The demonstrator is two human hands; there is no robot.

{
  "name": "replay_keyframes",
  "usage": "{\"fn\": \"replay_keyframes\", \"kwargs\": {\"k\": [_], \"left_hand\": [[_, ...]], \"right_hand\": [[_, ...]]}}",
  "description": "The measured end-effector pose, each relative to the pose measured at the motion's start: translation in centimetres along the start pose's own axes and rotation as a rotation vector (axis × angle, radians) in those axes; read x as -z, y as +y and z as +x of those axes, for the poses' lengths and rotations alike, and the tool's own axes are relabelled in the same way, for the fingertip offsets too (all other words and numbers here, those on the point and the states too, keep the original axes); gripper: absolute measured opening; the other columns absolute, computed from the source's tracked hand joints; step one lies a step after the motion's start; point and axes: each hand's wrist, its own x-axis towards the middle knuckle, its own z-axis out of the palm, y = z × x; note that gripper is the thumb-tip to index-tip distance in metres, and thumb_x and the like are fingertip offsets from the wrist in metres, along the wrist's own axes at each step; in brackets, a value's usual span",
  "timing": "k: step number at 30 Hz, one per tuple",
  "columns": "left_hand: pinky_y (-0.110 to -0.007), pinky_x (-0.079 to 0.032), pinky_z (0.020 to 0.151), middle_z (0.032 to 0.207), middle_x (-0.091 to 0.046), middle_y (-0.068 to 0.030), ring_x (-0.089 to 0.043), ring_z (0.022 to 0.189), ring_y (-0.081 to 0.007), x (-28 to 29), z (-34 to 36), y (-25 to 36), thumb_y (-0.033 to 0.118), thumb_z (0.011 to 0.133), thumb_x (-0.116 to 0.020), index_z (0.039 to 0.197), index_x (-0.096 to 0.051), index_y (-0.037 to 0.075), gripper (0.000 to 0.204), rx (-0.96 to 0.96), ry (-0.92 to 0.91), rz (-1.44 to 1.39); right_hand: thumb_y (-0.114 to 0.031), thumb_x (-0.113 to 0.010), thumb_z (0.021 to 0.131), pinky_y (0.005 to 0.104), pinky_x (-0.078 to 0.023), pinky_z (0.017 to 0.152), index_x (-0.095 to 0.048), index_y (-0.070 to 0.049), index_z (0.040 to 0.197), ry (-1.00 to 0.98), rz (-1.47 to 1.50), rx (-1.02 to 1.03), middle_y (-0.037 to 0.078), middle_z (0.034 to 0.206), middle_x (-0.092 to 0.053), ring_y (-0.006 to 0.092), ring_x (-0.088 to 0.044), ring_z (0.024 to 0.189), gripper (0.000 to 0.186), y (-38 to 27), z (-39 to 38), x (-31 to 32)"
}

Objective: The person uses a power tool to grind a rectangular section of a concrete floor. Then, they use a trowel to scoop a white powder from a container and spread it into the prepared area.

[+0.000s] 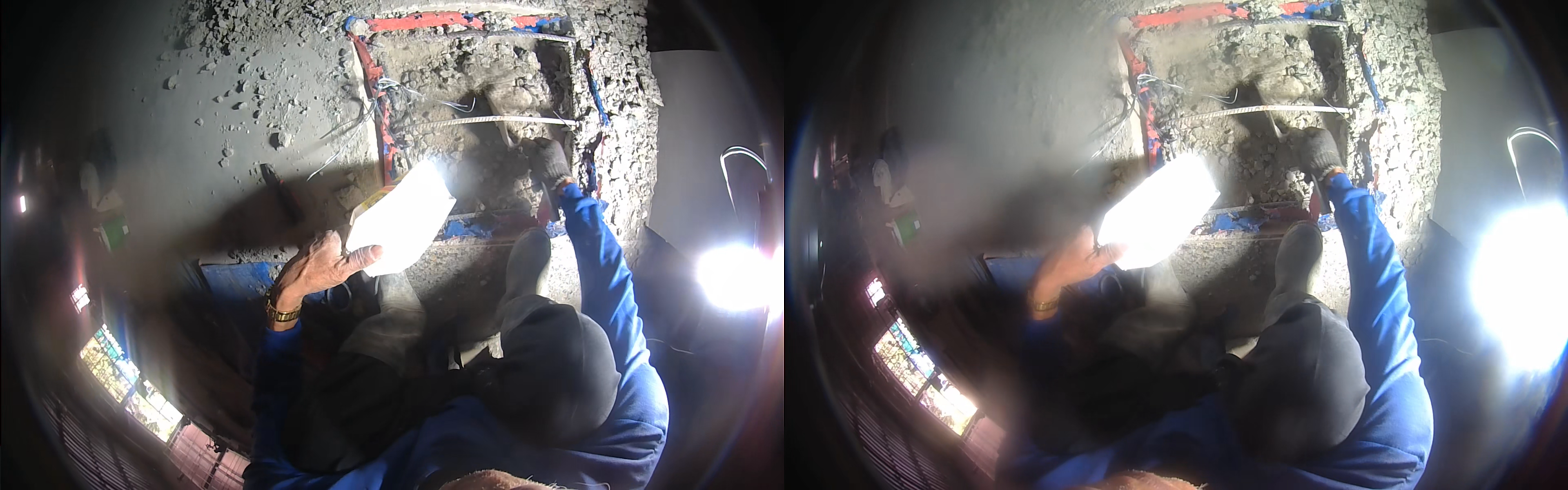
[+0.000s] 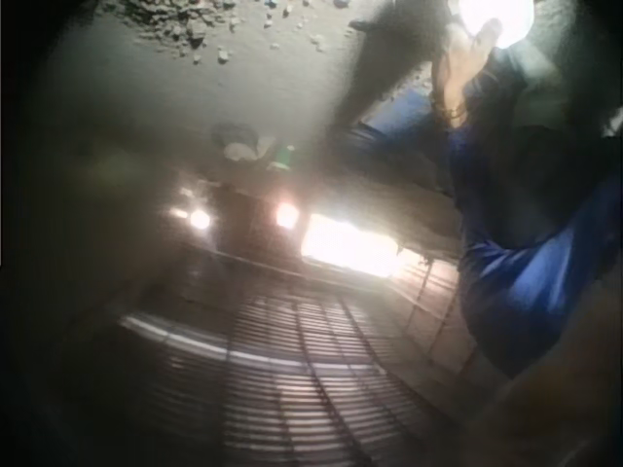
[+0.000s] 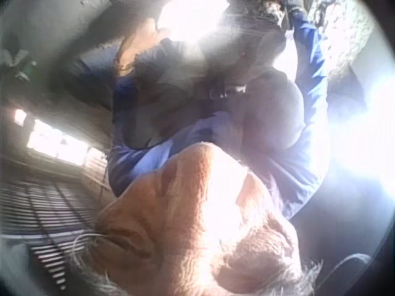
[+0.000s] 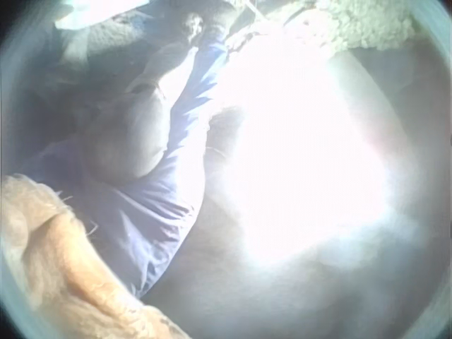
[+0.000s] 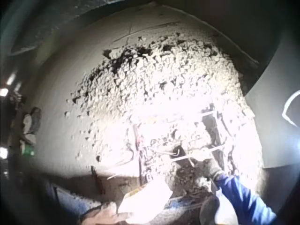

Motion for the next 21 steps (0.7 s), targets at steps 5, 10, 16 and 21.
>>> {"fn": "replay_keyframes", "kwargs": {"k": [5,10,16,21], "left_hand": [[-0.043,-0.043,0.050,0.051,-0.050,-0.0251,-0.053,0.051,-0.0231,-1.2,0.6,-1.6,0.074,0.076,-0.055,0.057,-0.053,-0.009,0.086,-0.116,0.051,0.041],[-0.043,-0.041,0.049,0.048,-0.044,-0.0230,-0.042,0.047,-0.0223,0.2,1.3,2.6,0.074,0.077,-0.055,0.057,-0.052,-0.009,0.085,-0.138,-0.037,0.023],[-0.042,-0.042,0.050,0.049,-0.045,-0.0235,-0.044,0.048,-0.0208,-2.2,1.1,0.1,0.072,0.078,-0.057,0.057,-0.052,-0.009,0.084,-0.119,-0.014,-0.140],[-0.042,-0.041,0.050,0.051,-0.047,-0.0212,-0.042,0.051,-0.0170,-1.1,1.4,1.6,0.071,0.077,-0.057,0.058,-0.052,-0.009,0.083,-0.090,-0.044,-0.041]], "right_hand": [[-0.021,-0.064,0.082,0.0337,-0.051,0.059,-0.068,-0.008,0.097,-0.060,-0.030,0.173,0.007,0.076,-0.064,0.0187,-0.061,0.064,0.020,0.9,-1.9,-2.1],[-0.023,-0.065,0.080,0.0364,-0.054,0.066,-0.071,-0.017,0.099,-0.090,-0.945,0.807,0.003,0.079,-0.069,0.0241,-0.066,0.071,0.021,1.9,2.4,-4.8],[-0.025,-0.060,0.088,0.0310,-0.050,0.051,-0.069,-0.009,0.092,0.013,-0.347,0.377,0.011,0.069,-0.064,0.0186,-0.061,0.054,0.019,4.8,1.5,0.6],[-0.011,-0.062,0.074,0.0378,-0.051,0.069,-0.068,-0.009,0.091,-0.094,-0.599,0.796,0.011,0.083,-0.065,0.0284,-0.062,0.075,0.018,5.1,0.3,-1.2]]}}
